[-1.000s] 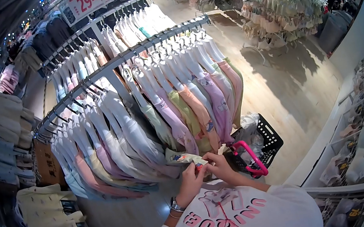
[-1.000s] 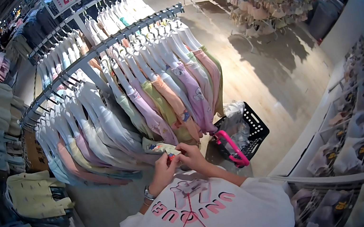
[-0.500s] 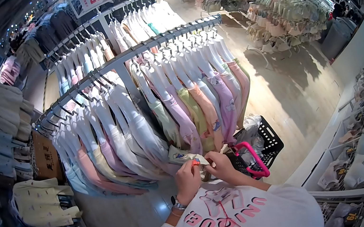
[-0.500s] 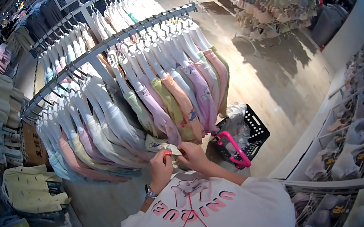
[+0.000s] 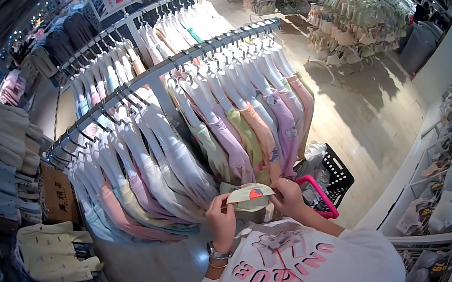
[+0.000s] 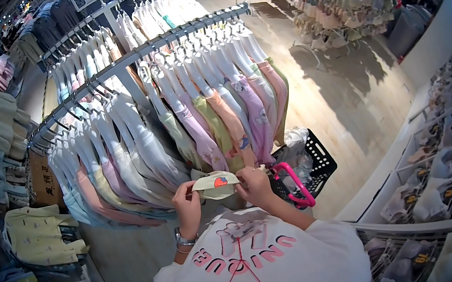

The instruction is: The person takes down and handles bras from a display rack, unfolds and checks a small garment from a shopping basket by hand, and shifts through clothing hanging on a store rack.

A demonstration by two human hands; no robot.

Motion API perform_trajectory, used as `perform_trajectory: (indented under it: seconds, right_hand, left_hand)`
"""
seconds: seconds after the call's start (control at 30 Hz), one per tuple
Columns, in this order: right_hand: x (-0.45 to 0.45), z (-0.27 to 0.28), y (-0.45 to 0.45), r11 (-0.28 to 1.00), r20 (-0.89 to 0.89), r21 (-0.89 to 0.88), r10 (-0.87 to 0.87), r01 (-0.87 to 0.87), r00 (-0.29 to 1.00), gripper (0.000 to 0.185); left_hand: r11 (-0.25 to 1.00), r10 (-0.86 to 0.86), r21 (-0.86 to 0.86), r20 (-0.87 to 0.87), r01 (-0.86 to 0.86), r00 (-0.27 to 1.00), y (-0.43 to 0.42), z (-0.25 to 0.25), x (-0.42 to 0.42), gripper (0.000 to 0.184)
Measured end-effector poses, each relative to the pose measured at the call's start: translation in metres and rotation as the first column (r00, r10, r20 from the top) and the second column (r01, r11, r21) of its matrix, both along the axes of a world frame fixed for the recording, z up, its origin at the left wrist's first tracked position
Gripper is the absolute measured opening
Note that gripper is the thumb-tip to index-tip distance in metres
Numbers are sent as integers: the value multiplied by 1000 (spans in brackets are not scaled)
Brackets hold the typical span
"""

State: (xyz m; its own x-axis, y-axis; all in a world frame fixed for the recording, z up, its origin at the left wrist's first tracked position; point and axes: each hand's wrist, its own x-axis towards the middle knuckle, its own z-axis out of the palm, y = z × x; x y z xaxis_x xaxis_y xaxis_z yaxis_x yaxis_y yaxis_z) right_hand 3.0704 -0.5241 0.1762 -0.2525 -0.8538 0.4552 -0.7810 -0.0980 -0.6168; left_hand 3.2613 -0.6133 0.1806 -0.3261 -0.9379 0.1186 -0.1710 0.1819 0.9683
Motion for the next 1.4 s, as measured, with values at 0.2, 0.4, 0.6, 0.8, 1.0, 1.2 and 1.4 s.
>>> perform_trajectory:
  seconds: [0.2,0.4,0.6,0.8,1.0,1.2,1.4]
  right_hand:
    - [3,-11,-3,999,53,22,-42,41,998,18]
    - [11,-13,-6,994,493,110,-79,28,867,11]
    - [13,-9,-10,997,935,79,-76,7,345,12]
    - [5,1,-5,964,979,86,-128,-250,-157,15]
    - [1,-19,3,850,948,23,-185,-526,-258,12]
    - [11,-25,6,809,965,-32,-128,-587,-229,12]
    - [16,-24,10,906,961,56,-164,-420,-224,25]
  left_hand:
    - [690,45,600,-594,406,803,2,-8,2,19]
    - [444,-208,584,-670,679,712,3,-17,7,21]
    - [439,-349,562,-612,700,710,-5,-24,12,20]
    - [481,-157,607,-650,632,743,-5,-18,7,25]
    - [480,-3,598,-731,642,682,-12,-22,11,30]
    - [397,178,681,-715,615,676,-17,-49,13,35]
    - [287,279,729,-685,622,673,-12,-44,3,33]
